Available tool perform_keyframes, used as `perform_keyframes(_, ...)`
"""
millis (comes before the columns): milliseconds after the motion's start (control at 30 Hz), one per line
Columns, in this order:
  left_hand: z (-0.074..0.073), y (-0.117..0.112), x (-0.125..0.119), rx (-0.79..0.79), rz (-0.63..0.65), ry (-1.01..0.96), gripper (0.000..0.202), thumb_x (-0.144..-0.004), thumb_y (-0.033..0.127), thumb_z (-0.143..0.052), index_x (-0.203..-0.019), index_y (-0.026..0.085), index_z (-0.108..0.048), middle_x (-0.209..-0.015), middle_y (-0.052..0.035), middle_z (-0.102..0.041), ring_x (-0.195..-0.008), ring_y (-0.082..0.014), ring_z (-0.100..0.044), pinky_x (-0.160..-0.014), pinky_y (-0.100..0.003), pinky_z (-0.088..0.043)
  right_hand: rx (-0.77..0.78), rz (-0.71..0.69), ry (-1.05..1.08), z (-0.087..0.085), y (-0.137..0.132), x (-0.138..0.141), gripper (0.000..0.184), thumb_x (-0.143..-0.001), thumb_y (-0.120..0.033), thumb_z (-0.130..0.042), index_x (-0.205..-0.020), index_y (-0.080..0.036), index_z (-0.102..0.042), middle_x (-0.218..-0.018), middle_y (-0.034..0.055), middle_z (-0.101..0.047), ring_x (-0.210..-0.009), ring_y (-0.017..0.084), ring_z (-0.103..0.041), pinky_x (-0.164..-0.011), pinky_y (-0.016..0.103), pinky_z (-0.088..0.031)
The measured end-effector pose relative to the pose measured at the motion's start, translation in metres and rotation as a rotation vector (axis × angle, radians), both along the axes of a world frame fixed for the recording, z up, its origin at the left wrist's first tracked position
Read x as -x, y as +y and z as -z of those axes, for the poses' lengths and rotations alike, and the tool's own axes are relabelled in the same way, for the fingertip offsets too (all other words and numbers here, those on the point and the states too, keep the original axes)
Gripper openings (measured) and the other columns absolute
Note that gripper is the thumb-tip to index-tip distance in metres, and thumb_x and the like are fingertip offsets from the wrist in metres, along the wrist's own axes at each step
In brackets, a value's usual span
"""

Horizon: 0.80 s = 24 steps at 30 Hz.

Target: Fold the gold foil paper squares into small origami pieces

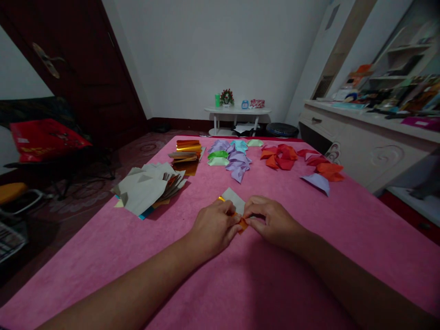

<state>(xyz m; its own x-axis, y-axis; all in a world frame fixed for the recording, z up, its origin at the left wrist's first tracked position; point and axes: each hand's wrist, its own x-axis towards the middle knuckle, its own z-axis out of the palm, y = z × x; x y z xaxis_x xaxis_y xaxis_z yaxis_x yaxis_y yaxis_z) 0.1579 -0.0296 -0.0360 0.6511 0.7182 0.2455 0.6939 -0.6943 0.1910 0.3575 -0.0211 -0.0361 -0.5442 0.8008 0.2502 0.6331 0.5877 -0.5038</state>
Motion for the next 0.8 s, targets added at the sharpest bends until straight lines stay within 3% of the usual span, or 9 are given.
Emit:
perform_keyframes(133,0.003,-0.008,-0.011,-0.038,-0.048,0.136,0.02,-0.088,0.021,-0.05,-0.096,0.015,-0.067,-0.092,-0.0086,-0.065,-0.083,-0.0201,-0.062,-0.071,-0.032,-0.053,-0.006,-0.069,0.11,-0.001,-0.003,0.008,0.031,-0.083,-0.008,-0.044,-0.105,-0.015,-0.066,-0.106,0.0081,-0.065,-0.1,0.018,-0.058,-0.09,0.03,-0.045)
perform_keyframes(233,0.003,-0.013,-0.018,-0.045,-0.038,0.211,0.023,-0.085,0.015,-0.051,-0.103,0.011,-0.066,-0.098,-0.0127,-0.067,-0.086,-0.0232,-0.064,-0.072,-0.034,-0.056,0.038,-0.188,0.177,0.0,-0.004,0.016,0.039,-0.09,-0.013,-0.037,-0.123,-0.015,-0.058,-0.127,0.0082,-0.06,-0.116,0.017,-0.054,-0.103,0.03,-0.039)
perform_keyframes(400,0.004,-0.013,-0.021,-0.056,-0.008,0.26,0.02,-0.084,0.013,-0.052,-0.091,0.008,-0.069,-0.088,-0.0134,-0.07,-0.082,-0.0257,-0.066,-0.071,-0.038,-0.058,0.11,-0.264,0.11,0.012,0.015,0.025,0.045,-0.091,-0.019,-0.034,-0.132,-0.015,-0.052,-0.139,0.0079,-0.05,-0.127,0.018,-0.046,-0.112,0.037,-0.031)
perform_keyframes(533,0.006,-0.013,-0.02,-0.107,0.003,0.222,0.021,-0.086,0.016,-0.052,-0.095,0.008,-0.069,-0.091,-0.013,-0.07,-0.086,-0.0258,-0.067,-0.073,-0.037,-0.057,0.073,-0.229,-0.018,0.017,0.035,0.027,0.046,-0.09,-0.02,-0.037,-0.133,-0.017,-0.052,-0.14,0.0078,-0.048,-0.131,0.02,-0.042,-0.114,0.043,-0.025)
perform_keyframes(633,0.005,-0.014,-0.018,-0.129,0.018,0.199,0.035,-0.089,0.033,-0.052,-0.104,0.005,-0.066,-0.101,-0.0169,-0.068,-0.095,-0.028,-0.065,-0.082,-0.039,-0.055,0.037,-0.154,-0.044,0.018,0.041,0.026,0.045,-0.088,-0.018,-0.039,-0.131,-0.02,-0.054,-0.138,0.0067,-0.05,-0.132,0.022,-0.041,-0.112,0.047,-0.026)
perform_keyframes(700,0.003,-0.016,-0.016,-0.105,0.019,0.191,0.043,-0.088,0.042,-0.051,-0.105,0.005,-0.065,-0.102,-0.0175,-0.067,-0.096,-0.0286,-0.064,-0.083,-0.04,-0.054,0.021,-0.104,-0.001,0.017,0.041,0.024,0.045,-0.085,-0.015,-0.042,-0.126,-0.021,-0.058,-0.134,0.006,-0.054,-0.129,0.022,-0.044,-0.112,0.048,-0.028)
perform_keyframes(800,-0.001,-0.018,-0.013,-0.042,0.015,0.158,0.036,-0.088,0.039,-0.05,-0.1,0.009,-0.065,-0.097,-0.015,-0.067,-0.092,-0.0272,-0.064,-0.081,-0.04,-0.055,-0.018,-0.004,0.187,0.015,0.034,0.017,0.047,-0.074,-0.005,-0.044,-0.111,-0.022,-0.069,-0.126,0.0064,-0.062,-0.119,0.022,-0.054,-0.104,0.044,-0.039)
